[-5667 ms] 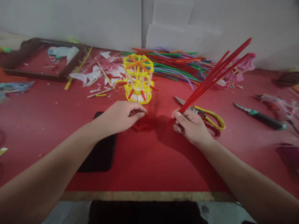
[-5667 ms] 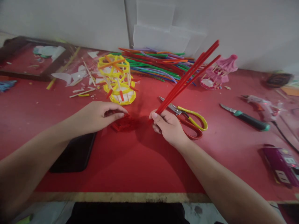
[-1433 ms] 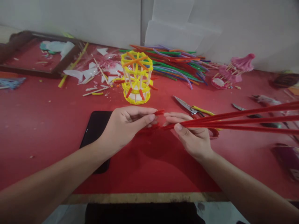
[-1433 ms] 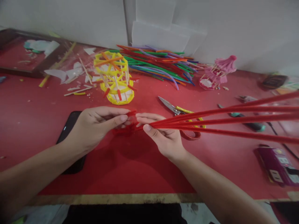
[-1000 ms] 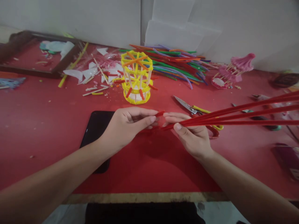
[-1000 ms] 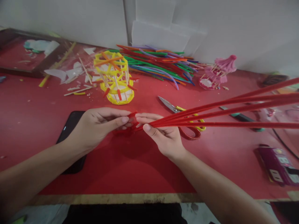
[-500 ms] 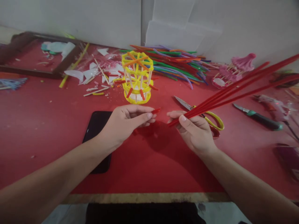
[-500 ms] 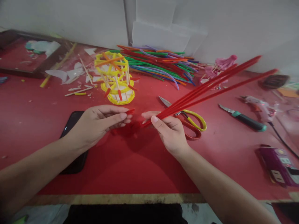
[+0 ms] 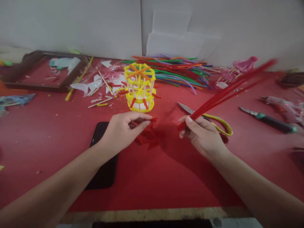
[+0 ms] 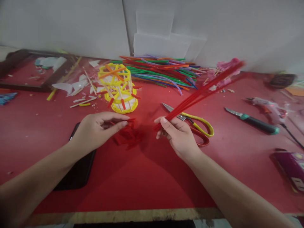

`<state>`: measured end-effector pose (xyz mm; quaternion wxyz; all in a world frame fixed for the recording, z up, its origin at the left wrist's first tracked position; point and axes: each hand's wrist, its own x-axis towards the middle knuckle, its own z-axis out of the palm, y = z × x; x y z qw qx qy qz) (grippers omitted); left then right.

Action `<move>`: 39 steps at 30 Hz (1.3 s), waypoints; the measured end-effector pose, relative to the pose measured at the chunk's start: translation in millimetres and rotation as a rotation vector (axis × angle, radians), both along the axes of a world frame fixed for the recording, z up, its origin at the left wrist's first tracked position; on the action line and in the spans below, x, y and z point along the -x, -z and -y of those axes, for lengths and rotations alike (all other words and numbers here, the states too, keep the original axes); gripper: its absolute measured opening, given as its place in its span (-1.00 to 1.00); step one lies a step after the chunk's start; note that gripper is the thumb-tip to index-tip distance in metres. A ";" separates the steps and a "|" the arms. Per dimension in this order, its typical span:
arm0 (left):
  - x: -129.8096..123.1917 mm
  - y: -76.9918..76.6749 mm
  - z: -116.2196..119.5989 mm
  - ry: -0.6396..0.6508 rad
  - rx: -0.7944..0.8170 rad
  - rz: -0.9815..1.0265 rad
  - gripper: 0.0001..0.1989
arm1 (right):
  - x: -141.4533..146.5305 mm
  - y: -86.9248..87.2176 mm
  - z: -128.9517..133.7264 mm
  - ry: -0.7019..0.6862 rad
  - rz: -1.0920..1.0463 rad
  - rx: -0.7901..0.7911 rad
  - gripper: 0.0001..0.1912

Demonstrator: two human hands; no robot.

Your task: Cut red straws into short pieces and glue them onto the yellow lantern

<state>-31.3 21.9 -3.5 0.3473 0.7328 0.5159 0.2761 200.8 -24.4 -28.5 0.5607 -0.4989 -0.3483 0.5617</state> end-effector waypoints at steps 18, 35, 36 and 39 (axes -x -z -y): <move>3.3 7.1 -4.9 -0.066 0.033 0.071 -0.73 | -18.3 -8.3 -0.6 -0.236 0.408 0.325 -0.54; 2.3 5.4 -3.6 -0.068 0.042 0.061 -0.73 | -21.4 -4.8 1.7 -0.202 0.652 0.192 -0.48; 2.2 5.3 -3.7 -0.066 0.040 0.057 -0.73 | -21.2 -5.1 2.1 -0.188 0.695 0.166 -0.48; 2.0 5.1 -3.9 -0.068 0.039 0.054 -0.72 | -21.3 -9.8 3.7 -0.122 0.909 0.061 -0.52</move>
